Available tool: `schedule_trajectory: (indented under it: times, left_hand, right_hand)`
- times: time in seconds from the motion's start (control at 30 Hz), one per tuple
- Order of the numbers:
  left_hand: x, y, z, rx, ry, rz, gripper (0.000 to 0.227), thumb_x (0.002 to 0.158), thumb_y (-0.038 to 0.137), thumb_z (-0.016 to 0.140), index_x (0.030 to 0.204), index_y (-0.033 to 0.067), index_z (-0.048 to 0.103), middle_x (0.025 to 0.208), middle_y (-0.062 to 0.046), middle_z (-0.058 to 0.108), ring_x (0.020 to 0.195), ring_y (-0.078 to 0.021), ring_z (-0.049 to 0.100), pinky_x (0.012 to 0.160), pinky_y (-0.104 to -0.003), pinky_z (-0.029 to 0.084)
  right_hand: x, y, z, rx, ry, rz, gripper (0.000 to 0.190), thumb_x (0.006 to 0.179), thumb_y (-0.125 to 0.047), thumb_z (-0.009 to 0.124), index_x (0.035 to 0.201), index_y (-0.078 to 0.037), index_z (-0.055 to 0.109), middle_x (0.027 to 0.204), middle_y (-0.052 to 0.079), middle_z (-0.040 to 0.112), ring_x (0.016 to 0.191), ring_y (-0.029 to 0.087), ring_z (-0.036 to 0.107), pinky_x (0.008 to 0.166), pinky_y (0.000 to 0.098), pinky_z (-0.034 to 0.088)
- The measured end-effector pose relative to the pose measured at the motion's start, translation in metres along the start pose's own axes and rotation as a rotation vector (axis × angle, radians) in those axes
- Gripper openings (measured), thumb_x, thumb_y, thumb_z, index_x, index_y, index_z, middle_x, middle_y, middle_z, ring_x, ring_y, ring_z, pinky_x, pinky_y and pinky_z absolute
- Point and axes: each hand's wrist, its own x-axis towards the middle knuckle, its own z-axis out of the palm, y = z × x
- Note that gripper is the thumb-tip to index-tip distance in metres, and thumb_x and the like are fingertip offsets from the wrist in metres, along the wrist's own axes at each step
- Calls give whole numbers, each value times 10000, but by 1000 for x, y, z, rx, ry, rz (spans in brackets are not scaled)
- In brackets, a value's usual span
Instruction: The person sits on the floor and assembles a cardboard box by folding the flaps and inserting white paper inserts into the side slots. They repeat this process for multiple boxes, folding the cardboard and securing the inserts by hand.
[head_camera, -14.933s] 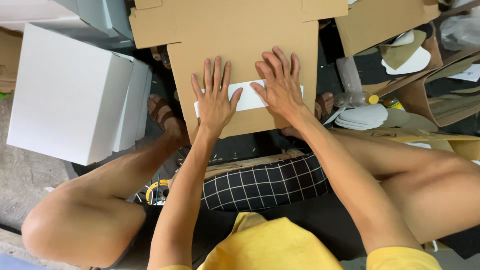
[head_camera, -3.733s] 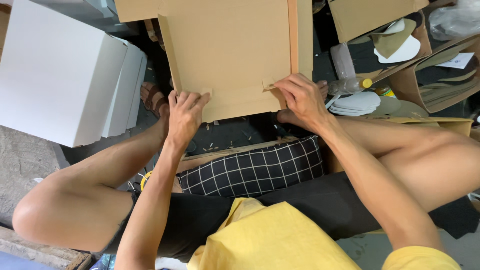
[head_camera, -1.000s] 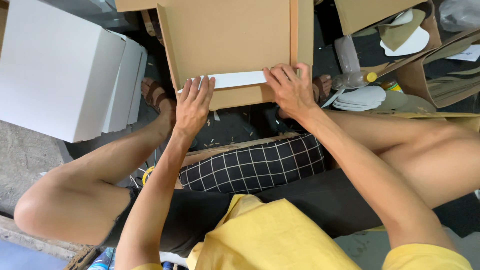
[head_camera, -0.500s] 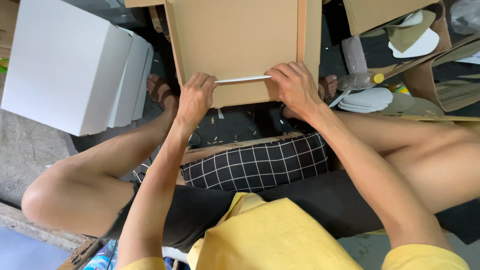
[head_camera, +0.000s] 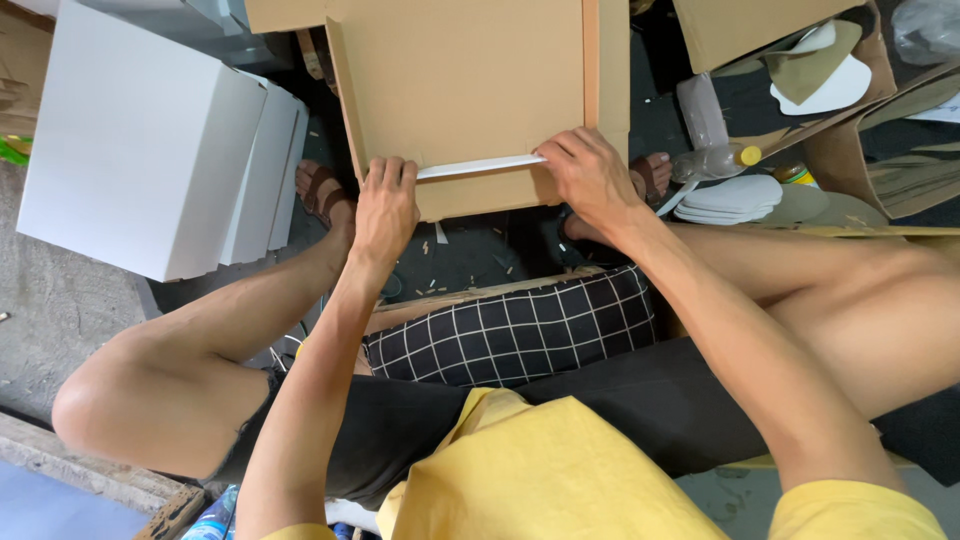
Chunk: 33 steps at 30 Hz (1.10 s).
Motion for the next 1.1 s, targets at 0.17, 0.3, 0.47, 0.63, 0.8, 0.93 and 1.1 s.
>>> schedule_trajectory:
  times: [0.17, 0.3, 0.47, 0.63, 0.8, 0.93, 1.1]
  left_hand:
    - [3, 3, -9, 11, 17, 7, 226, 856, 10, 633, 1080, 21, 663, 1020, -108, 580, 1030, -292, 588, 859, -328, 517]
    - [2, -1, -8, 82, -4, -3, 187, 866, 69, 688, 1050, 37, 668, 1020, -82, 577, 1051, -270, 574, 873, -318, 497]
    - [16, -5, -23, -210, -119, -121, 75, 901, 91, 713, 940, 42, 673, 906, -54, 538, 951, -271, 552, 803, -345, 491]
    - [30, -12, -39, -377, -185, -144, 33, 927, -4, 756, 907, -21, 736, 919, -116, 679, 887, -330, 547, 729, -446, 484]
    - [18, -18, -33, -207, -167, -76, 230, 948, 318, 765, 915, 98, 706, 889, -37, 618, 1040, -261, 559, 958, -356, 466]
    - [14, -10, -53, -203, -210, -66, 225, 888, 308, 822, 891, 112, 711, 914, -21, 632, 1109, -247, 547, 1079, -379, 381]
    - [0, -7, -64, -385, -245, -133, 222, 861, 290, 853, 854, 125, 704, 889, -11, 647, 1091, -236, 558, 1100, -392, 368]
  right_hand:
    - [-1, 10, 12, -27, -113, 27, 110, 1098, -151, 603, 1002, -116, 646, 904, 33, 548, 841, 268, 588, 748, 379, 472]
    - [17, 10, -5, -31, -196, 35, 128, 1062, -218, 652, 962, -138, 656, 891, 24, 555, 854, 276, 593, 763, 403, 439]
    - [54, 11, -37, 121, -611, 171, 143, 1018, -279, 662, 966, -167, 735, 940, 57, 726, 979, 332, 697, 866, 485, 456]
    - [36, -9, -41, -265, -490, 23, 167, 986, -239, 723, 1140, -206, 781, 1136, -37, 769, 1047, 206, 695, 991, 376, 391]
    - [15, 4, -9, -191, -250, 93, 198, 1036, -378, 691, 1007, -182, 703, 933, -6, 664, 969, 209, 661, 1070, 412, 388]
    - [13, -6, -37, 31, -428, 115, 176, 1006, -344, 712, 989, -169, 708, 927, 7, 701, 995, 236, 692, 1161, 473, 319]
    - [-20, -8, -52, -248, -311, -113, 227, 904, -296, 758, 1057, -180, 638, 933, 2, 680, 1026, 189, 675, 1257, 467, 315]
